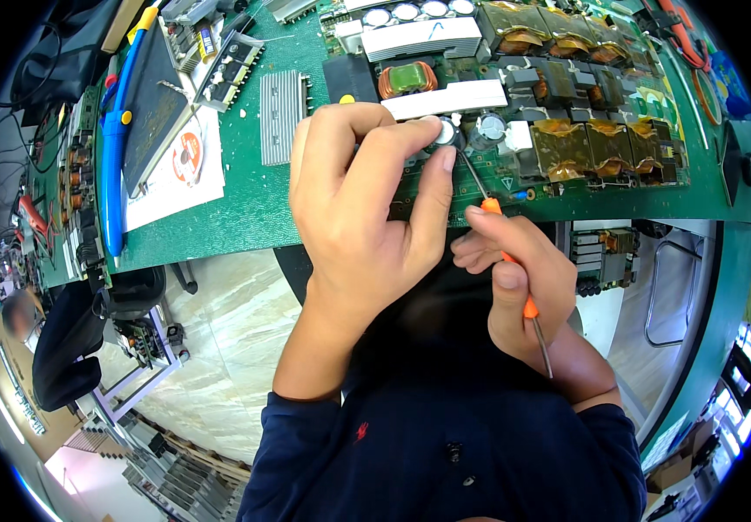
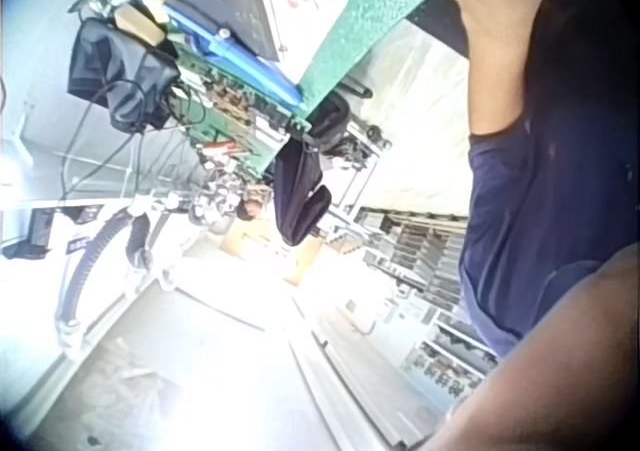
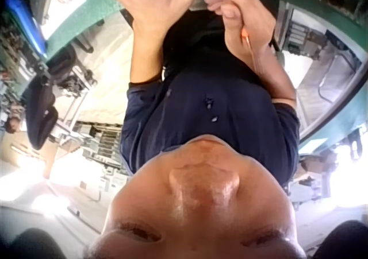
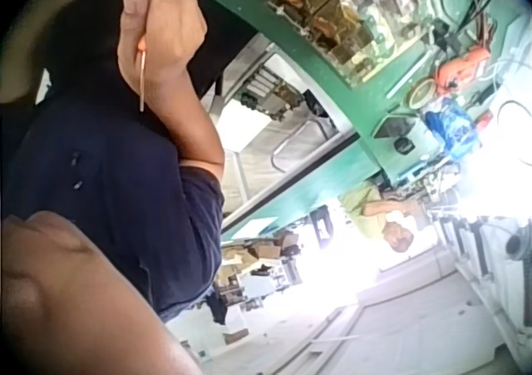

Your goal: The person manipulates a large circuit board with hands and a small screwdriver, prying at components and adjusting hardware.

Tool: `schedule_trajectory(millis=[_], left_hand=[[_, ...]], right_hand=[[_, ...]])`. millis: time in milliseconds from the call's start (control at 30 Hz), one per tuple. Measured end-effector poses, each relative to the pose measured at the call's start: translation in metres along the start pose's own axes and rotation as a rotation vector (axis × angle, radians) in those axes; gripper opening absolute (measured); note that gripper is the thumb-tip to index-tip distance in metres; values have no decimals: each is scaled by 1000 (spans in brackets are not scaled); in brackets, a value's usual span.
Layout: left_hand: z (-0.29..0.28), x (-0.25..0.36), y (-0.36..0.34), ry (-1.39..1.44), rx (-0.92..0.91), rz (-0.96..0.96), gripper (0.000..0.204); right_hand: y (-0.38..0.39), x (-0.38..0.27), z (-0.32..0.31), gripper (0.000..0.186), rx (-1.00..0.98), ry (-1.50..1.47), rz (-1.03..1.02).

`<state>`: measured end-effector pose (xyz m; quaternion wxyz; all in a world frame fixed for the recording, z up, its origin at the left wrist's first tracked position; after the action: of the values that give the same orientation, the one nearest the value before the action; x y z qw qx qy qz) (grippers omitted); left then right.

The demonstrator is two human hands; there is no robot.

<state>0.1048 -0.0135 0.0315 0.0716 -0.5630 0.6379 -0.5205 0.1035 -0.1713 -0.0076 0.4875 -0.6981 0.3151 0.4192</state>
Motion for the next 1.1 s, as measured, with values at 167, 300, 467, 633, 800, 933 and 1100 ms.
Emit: schedule_trajectory(millis=[167,300,467,633,800,933,1100], left_hand=[[-1,1,-2,9,0,18,24],[0,-4,-2,18,28,-11,27],[-2,-5,-2,1,11,-21,29],[-4,-4,-2,-25,0,-27,28],[-1,-5,0,-26,28,-10,26],[-5,-6,-1,-9,29,-52,25],[-7,-7,-2,-26,38,-56,28]], right_hand=[[-14,-9,-1,25,-96,105,28],[-28,-16,-7,26,-158,137,155],[-42,-27,-10,37,-204,259,160],[-45,-28,-8,37,-260,281,133],[1,9,-32,40,-4,176,201],[17,-1,-35,47,107,272,-118],[7,-14,-33,43,61,136,-243]])
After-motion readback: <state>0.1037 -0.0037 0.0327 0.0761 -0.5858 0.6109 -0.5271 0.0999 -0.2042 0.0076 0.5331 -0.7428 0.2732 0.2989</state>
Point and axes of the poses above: each hand's wrist, its own y-axis away from the middle knuckle, its own z-axis out of the palm, x = y × z, the point moved 8 cm from there along -y, towards the middle knuckle, and after that the axes turned 7 degrees about x, right-handed, at the moved point
